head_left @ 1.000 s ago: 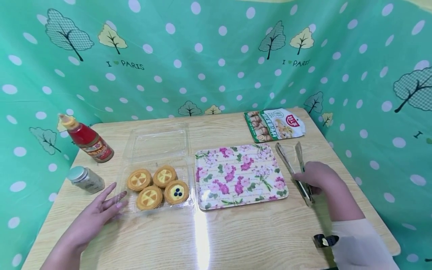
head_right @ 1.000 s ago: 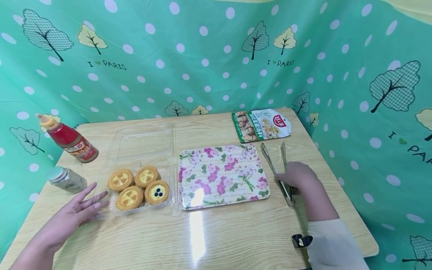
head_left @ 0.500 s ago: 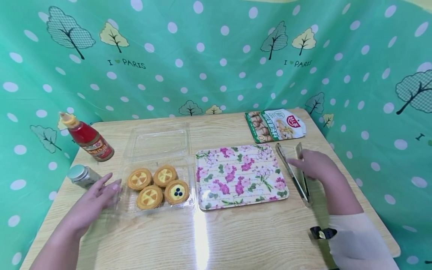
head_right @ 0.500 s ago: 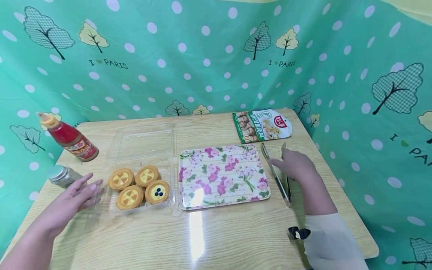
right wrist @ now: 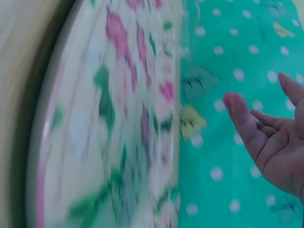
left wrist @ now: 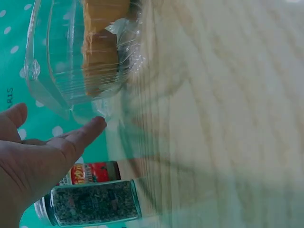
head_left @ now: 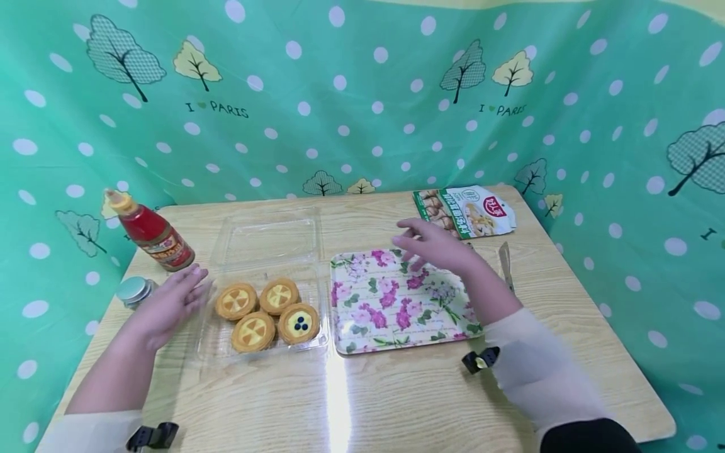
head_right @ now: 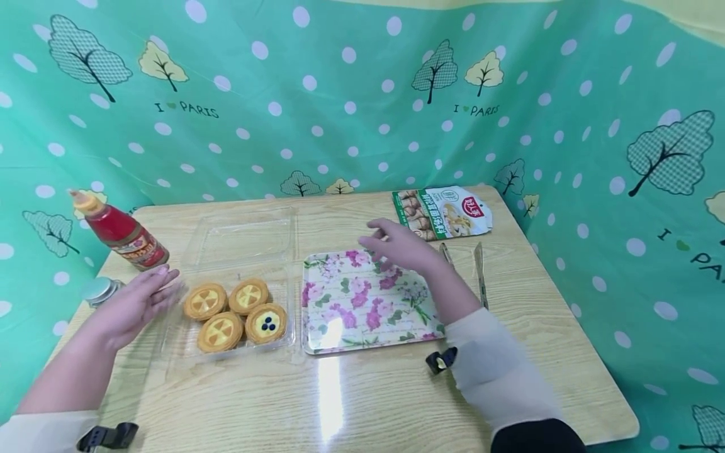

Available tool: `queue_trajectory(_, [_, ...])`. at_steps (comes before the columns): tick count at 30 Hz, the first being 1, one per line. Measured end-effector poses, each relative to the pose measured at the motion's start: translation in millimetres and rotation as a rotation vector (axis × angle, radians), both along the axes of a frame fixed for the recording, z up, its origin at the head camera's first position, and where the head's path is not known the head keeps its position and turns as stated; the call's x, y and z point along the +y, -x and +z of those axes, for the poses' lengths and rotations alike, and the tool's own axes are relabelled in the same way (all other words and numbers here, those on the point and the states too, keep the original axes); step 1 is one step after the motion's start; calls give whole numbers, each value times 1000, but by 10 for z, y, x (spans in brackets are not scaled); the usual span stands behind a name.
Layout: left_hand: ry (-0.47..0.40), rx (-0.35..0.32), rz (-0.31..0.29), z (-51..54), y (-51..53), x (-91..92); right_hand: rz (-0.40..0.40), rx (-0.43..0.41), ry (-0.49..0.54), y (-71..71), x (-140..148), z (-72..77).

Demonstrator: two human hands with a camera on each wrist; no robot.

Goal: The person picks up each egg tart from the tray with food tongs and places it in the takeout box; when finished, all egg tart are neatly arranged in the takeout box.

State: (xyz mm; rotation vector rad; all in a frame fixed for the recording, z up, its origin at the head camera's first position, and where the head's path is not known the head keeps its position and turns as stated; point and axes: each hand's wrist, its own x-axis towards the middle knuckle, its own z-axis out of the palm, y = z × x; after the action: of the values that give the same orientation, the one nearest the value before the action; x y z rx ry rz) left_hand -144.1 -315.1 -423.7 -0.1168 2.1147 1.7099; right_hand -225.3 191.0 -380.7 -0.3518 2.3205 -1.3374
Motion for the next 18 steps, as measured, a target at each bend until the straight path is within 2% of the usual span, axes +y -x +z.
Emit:
queue_trajectory(3, [-113,-13,14,-23,62,-20,31,-69,127,107,-271,-88])
queue_trajectory(8, [-223,-42,52,-72,111,-16,70,-222,286,225,-695,-264])
queue_trajectory(12, [-300,-50,88,-96,114,0,106,-306,315,237,-1001,-385])
queue_trajectory(18, [-374,-54,103,-118,120,-5,136,-347,282,204,-1329,-524])
